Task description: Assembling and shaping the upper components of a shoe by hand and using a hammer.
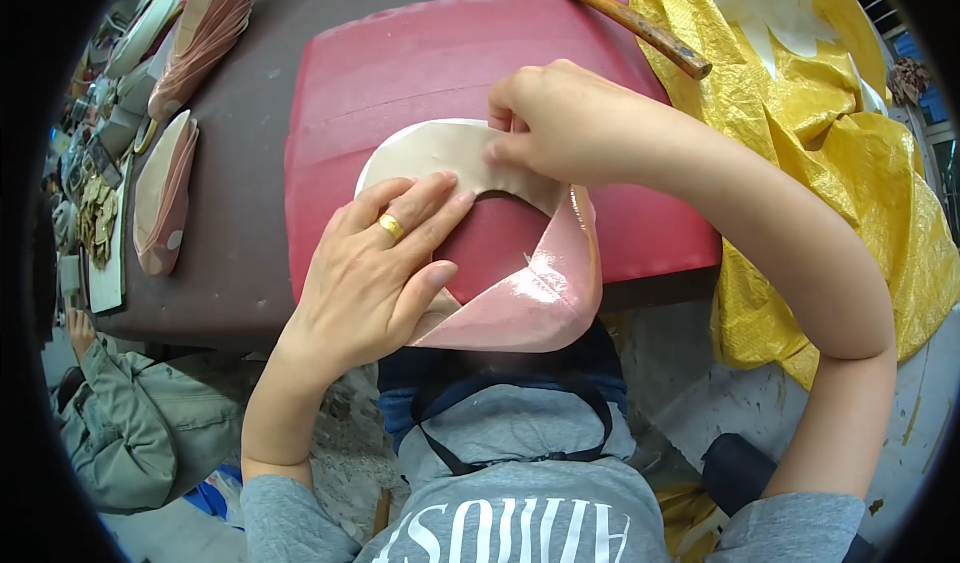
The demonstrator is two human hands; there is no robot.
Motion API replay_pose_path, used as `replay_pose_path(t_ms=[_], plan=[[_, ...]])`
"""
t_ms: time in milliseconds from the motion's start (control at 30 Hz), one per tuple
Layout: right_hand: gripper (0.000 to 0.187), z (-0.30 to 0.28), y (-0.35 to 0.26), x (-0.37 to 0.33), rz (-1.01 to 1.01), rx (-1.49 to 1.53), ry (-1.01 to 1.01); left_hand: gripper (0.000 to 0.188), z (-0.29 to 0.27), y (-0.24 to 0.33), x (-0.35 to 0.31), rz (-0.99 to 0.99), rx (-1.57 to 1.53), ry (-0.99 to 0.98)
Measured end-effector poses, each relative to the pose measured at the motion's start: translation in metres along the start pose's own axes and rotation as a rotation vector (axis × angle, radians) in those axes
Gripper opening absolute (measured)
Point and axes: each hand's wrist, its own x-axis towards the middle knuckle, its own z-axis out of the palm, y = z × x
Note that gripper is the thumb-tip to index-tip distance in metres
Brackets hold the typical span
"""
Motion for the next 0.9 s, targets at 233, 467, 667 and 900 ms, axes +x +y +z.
replay_pose_path(t_ms=[233, 467, 667, 900], plan=[[0.013, 0.0, 0.003, 0.001, -0.029, -0.029, -0.077, 0.044, -0.006, 0.005, 0.011, -0.034, 0.18, -0.129], [0.015, 0.003, 0.007, 0.001, -0.002, -0.057, -0.075, 0.043, -0.005, 0.007, 0.019, -0.036, 0.187, -0.164], [0.015, 0.003, 0.011, -0.004, 0.01, 0.005, -0.096, 0.042, 0.006, 0.001, 0.02, 0.004, 0.215, -0.154], [0.025, 0.007, 0.009, -0.015, 0.009, 0.04, -0.073, 0.04, 0.01, -0.003, 0.019, 0.056, 0.144, -0.054]])
